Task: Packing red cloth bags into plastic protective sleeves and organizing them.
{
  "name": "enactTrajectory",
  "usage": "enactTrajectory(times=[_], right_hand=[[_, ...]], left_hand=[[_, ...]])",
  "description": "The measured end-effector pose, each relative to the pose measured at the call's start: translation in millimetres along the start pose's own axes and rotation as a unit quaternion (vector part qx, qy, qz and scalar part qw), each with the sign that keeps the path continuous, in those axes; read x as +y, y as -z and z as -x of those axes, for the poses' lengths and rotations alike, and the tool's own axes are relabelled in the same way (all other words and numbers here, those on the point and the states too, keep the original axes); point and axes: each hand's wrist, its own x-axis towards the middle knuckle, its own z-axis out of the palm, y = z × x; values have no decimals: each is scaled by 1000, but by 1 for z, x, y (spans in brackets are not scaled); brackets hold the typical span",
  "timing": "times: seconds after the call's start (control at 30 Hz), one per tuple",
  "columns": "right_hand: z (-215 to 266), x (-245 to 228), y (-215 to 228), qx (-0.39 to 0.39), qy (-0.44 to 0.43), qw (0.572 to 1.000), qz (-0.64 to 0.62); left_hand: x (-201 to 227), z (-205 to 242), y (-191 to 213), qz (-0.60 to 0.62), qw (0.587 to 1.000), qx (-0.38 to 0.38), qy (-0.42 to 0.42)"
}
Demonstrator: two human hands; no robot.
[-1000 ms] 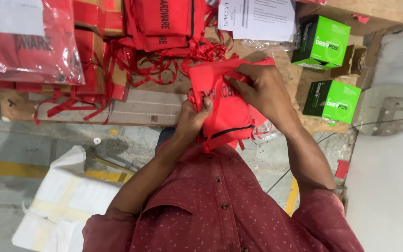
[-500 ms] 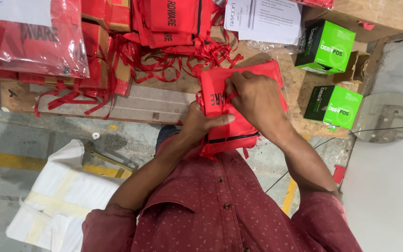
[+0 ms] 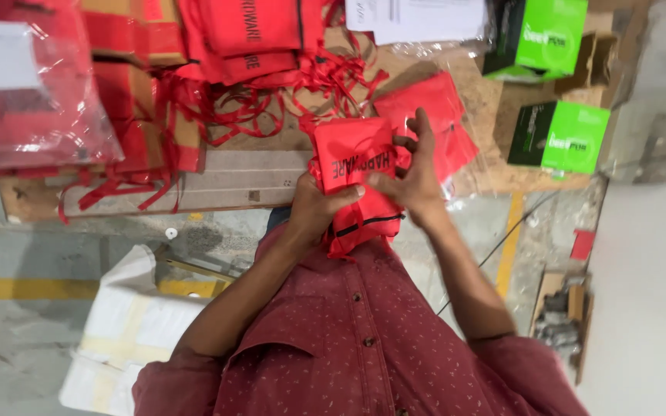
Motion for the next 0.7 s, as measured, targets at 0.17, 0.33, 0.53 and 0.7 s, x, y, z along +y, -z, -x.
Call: enactTrajectory(times=[0.17,0.33,0.53,0.7], right_hand=[[16,28,-16,95,-63,988,-106],[61,89,19,-4,-216,860,-462],[138,208,46,21,-262,728,-633],[201,315,77,130,-256,684,-671]], left_hand=[[-34,-7,7,-119,990,-54,44],[-44,-18,-18,-141,970,-159,117],[-109,-32,-71,-256,918,-294,71],[-185,-26,-127,-478,788,-361,-143]])
